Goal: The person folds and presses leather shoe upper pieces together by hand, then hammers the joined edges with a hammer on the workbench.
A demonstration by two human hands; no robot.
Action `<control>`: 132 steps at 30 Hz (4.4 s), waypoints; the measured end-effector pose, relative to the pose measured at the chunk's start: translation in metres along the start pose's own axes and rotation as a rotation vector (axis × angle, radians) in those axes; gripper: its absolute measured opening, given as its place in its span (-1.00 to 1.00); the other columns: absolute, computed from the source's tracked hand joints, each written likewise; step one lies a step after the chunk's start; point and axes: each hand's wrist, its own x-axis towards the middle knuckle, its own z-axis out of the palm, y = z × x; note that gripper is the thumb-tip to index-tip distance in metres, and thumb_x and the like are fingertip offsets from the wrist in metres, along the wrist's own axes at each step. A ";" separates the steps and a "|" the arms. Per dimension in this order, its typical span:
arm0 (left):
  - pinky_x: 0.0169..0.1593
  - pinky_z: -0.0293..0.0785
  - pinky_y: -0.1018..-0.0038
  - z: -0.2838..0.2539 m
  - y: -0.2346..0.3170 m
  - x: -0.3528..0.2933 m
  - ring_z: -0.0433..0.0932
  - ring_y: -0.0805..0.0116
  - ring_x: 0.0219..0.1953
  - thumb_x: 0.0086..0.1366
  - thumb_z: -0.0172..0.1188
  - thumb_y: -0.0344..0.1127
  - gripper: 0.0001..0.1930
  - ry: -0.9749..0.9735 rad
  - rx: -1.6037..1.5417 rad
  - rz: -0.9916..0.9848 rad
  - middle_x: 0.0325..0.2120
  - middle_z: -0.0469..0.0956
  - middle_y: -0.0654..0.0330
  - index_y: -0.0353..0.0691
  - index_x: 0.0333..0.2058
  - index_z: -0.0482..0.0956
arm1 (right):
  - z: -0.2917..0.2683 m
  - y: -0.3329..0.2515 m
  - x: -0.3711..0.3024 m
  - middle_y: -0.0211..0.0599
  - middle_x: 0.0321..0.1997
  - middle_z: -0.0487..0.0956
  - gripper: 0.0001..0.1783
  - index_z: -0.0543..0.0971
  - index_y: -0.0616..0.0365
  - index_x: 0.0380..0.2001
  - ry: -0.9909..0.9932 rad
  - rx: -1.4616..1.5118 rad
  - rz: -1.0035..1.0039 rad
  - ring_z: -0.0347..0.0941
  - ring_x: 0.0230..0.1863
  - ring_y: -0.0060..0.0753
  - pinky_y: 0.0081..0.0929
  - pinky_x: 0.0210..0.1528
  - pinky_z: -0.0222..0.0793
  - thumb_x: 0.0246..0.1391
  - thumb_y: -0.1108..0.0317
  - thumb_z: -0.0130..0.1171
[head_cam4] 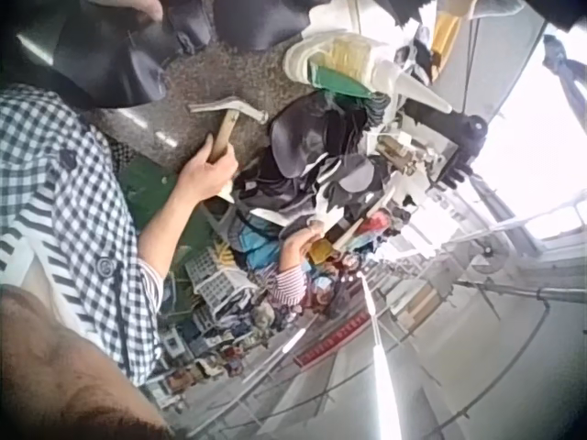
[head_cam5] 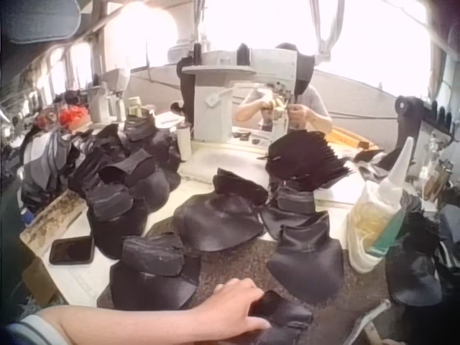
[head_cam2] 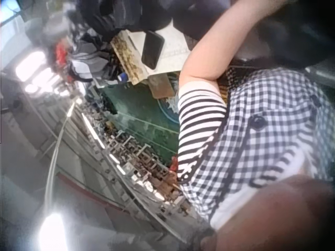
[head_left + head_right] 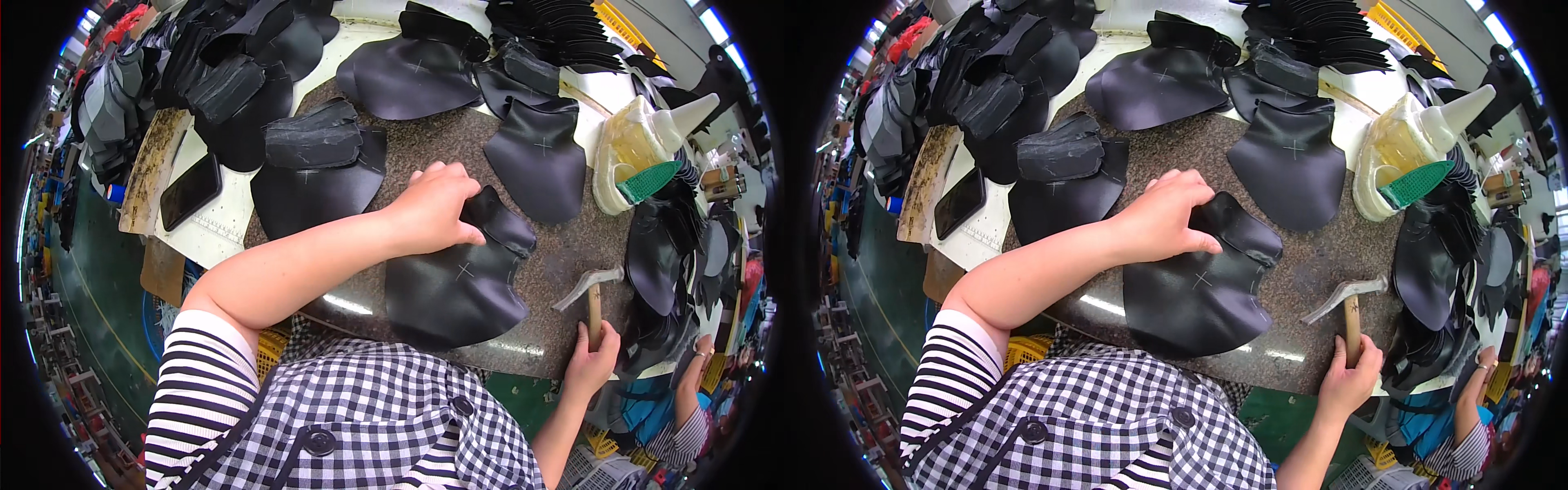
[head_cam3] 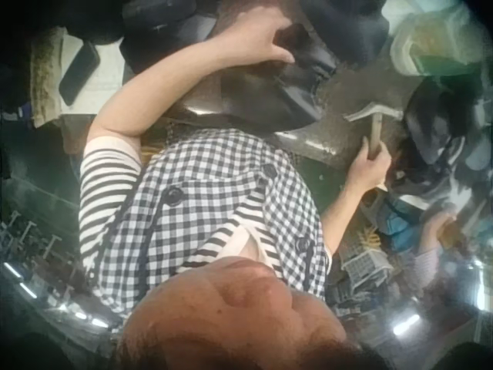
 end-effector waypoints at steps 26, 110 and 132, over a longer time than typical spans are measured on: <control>0.02 0.39 0.24 -0.025 0.035 -0.077 0.46 0.29 -0.22 -0.08 0.27 -0.34 -0.72 0.243 0.018 0.793 -0.31 0.49 0.27 -0.20 -0.30 0.59 | -0.005 -0.148 0.047 -0.38 -0.32 0.61 -0.69 0.63 0.09 -0.37 -0.245 0.847 -0.884 0.54 -0.26 -0.29 -0.33 -0.20 0.41 -0.31 0.27 0.29; -0.34 0.39 0.61 -0.020 -0.017 -0.045 0.45 0.64 -0.44 0.12 0.41 -0.35 -0.73 0.057 -0.699 -0.296 -0.49 0.57 0.35 -0.24 -0.20 0.64 | 0.077 -0.141 0.070 -0.59 -0.58 0.53 -0.83 0.63 0.25 -0.26 -0.839 1.221 0.243 0.29 -0.60 -0.83 -0.77 -0.55 0.16 0.09 0.42 0.35; 0.03 0.45 0.24 0.022 0.022 -0.114 0.54 0.13 -0.05 0.07 0.12 -0.55 -0.65 0.124 0.004 0.355 -0.09 0.55 0.11 -0.18 -0.12 0.56 | 0.065 -0.130 0.067 -0.25 -0.09 0.61 -0.79 0.56 0.26 -0.09 -0.189 1.318 0.032 0.54 -0.08 -0.44 -0.52 0.02 0.46 0.21 0.58 0.11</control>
